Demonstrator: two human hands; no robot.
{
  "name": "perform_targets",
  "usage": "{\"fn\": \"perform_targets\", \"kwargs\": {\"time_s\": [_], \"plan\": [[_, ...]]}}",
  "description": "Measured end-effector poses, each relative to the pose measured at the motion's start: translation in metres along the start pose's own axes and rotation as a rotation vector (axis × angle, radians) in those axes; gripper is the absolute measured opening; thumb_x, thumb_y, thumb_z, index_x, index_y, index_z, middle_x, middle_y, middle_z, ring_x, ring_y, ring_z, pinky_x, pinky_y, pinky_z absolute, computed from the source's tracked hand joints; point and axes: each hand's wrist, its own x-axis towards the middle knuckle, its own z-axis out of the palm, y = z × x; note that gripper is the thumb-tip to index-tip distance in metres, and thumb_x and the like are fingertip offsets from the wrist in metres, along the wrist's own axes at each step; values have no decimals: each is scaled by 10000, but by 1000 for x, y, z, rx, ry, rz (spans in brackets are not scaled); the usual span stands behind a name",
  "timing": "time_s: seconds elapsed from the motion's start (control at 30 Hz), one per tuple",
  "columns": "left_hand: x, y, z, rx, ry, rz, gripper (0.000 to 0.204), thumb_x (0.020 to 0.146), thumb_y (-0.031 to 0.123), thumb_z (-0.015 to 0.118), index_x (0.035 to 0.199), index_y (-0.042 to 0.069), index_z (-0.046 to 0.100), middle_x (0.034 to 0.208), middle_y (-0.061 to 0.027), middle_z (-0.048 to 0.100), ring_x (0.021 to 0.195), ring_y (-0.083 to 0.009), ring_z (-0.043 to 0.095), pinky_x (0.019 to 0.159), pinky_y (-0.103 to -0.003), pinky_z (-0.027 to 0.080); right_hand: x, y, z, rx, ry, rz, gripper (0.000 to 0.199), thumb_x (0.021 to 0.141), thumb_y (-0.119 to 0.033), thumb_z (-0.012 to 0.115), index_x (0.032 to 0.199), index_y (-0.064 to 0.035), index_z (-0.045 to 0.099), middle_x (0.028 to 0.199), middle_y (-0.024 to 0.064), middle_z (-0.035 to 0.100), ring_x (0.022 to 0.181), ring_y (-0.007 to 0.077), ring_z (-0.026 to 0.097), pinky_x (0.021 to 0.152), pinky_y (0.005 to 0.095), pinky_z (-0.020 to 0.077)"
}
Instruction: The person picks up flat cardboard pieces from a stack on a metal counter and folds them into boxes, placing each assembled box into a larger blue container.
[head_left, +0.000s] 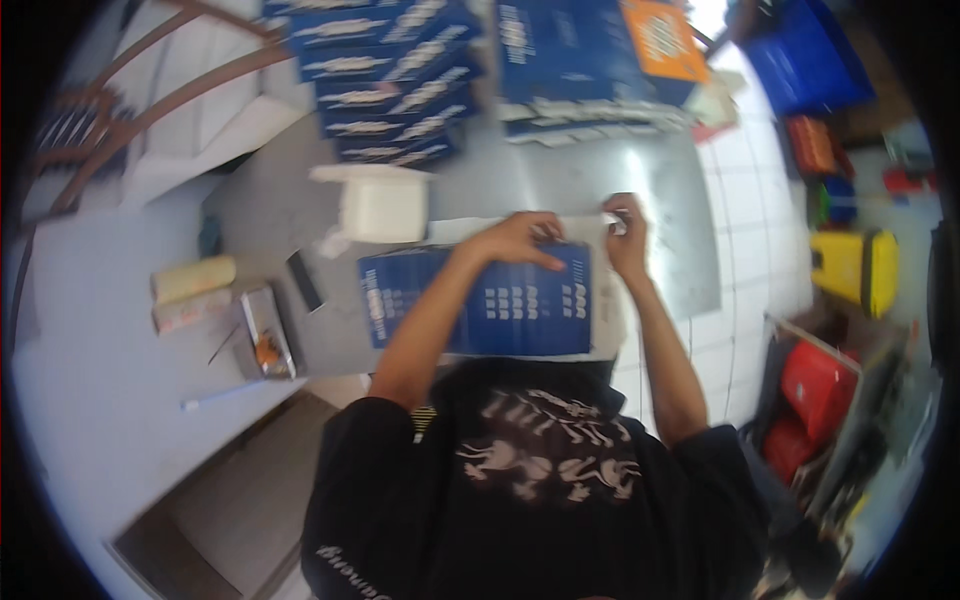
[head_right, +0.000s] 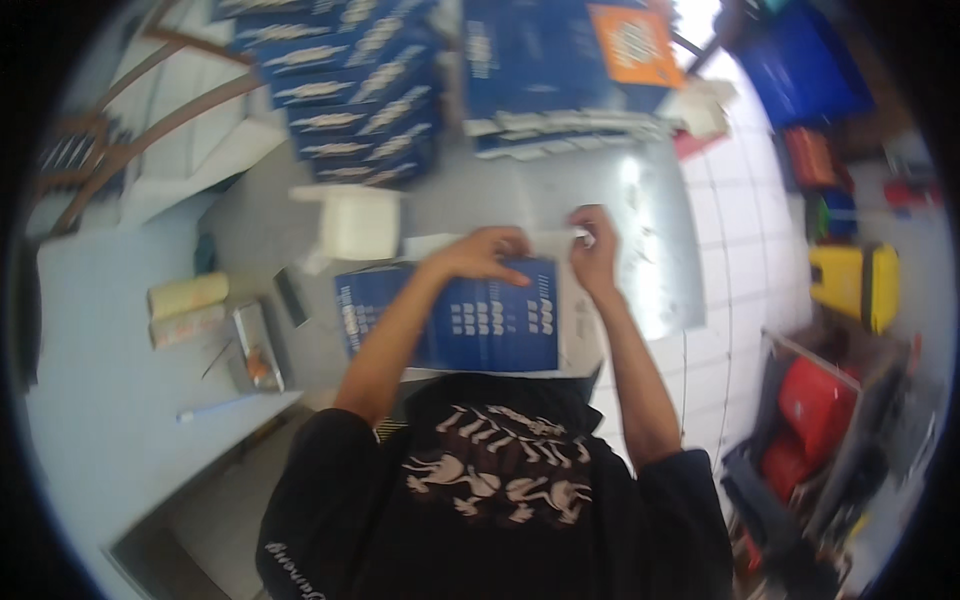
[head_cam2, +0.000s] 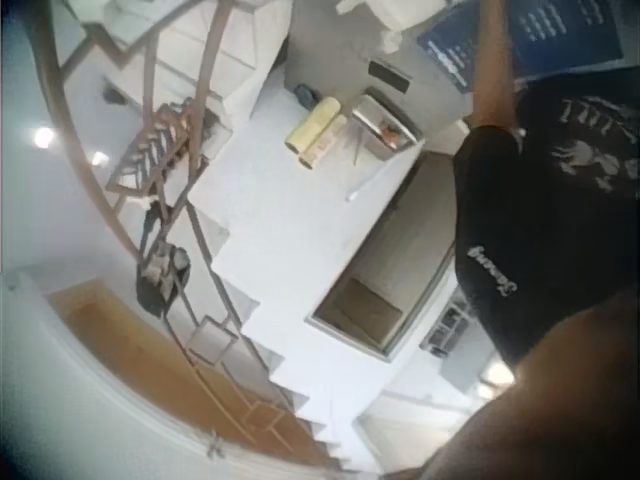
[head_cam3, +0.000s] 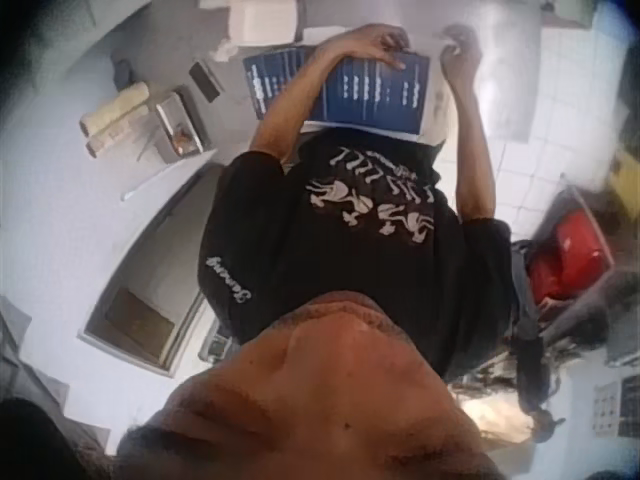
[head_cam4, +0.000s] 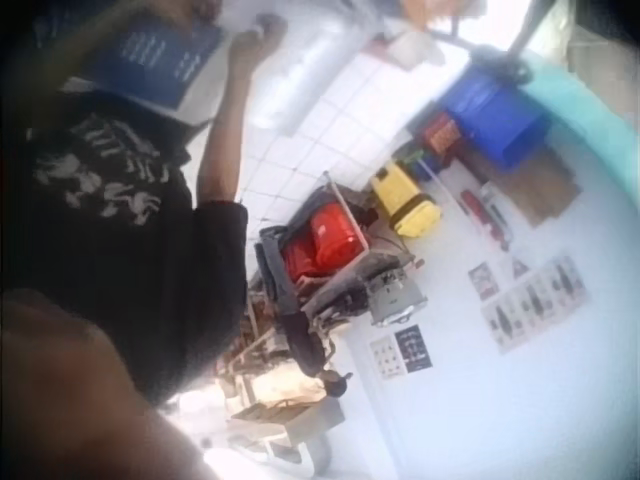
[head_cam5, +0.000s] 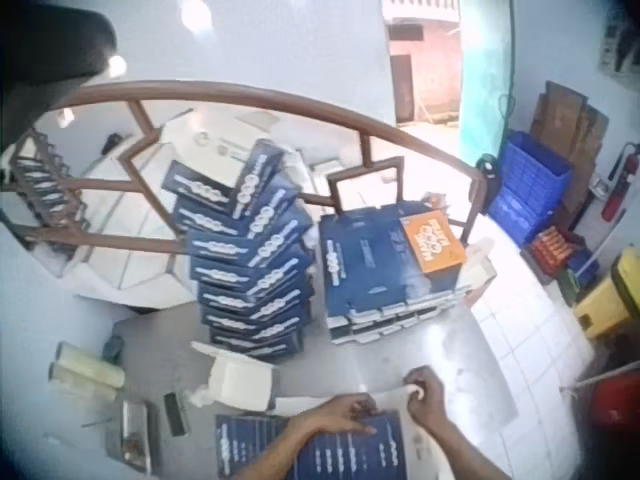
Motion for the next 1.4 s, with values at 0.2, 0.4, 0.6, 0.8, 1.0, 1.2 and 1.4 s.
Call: {"fn": "perform_targets", "kwargs": {"time_s": [0.2, 0.4, 0.6, 0.8, 1.0, 1.2, 1.4], "plan": [[-20, -65, 47, 281, 947, 530, 428, 852, 374, 820, 1143, 87, 694, 1146, -119, 675, 1132, -301, 655, 987, -437, 493, 53, -173, 171, -139, -927, -442, 295, 762, 32, 653, 1035, -71, 694, 1043, 159, 683, 1081, 365, 657, 904, 436, 538], [-30, -10, 43, 390, 727, 237, 680, 822, 516, 798, 1287, 50, 629, 1240, -180, 664, 1192, -334, 613, 1036, -463, 457, 88, -67, 272, -1024, -1109, -998, 185, 859, -52, 643, 997, -137, 733, 980, 59, 705, 1079, 263, 653, 916, 392, 518], [-49, -19, 45, 438, 808, 277, 803, 792, 660, 780, 1324, 70, 662, 1314, -199, 677, 1247, -378, 615, 1088, -468, 467, 82, -183, 181, -325, -1035, -795, 120, 871, -53, 682, 984, -80, 712, 917, 96, 664, 946, 315, 638, 824, 428, 503], [-25, -17, 12, 159, 243, 146, 653, 826, 393, 857, 1393, 148, 645, 1356, -154, 661, 1325, -298, 578, 1114, -433, 465, 26, -186, -10, -308, -591, -306, 264, 849, 105, 698, 1089, -5, 711, 1001, 176, 701, 916, 377, 666, 810, 411, 547], [15, 28, -13, 133, -301, 206, 917, 704, 199, 917, 1521, 157, 503, 1535, -142, 499, 1382, -384, 512, 1145, -498, 451, -118, -87, -92, -248, -278, 144, 277, 892, 116, 638, 1124, -9, 723, 1023, 176, 735, 904, 333, 708, 782, 382, 563], [32, 47, -29, 55, -478, -54, 847, 635, 182, 958, 1379, 142, 555, 1455, -135, 536, 1383, -361, 512, 1128, -473, 448, -167, -65, -69, -14, -359, 366, 346, 898, 104, 626, 1206, -27, 713, 1062, 182, 752, 915, 326, 720, 791, 376, 576], [45, 44, -30, 96, -498, -58, 855, 597, 189, 994, 1331, 143, 559, 1408, -105, 551, 1382, -344, 517, 1105, -448, 454, -189, -56, -67, 4, -392, 335, 379, 852, 132, 593, 1176, -24, 714, 1044, 200, 736, 933, 366, 714, 820, 399, 562]]}}
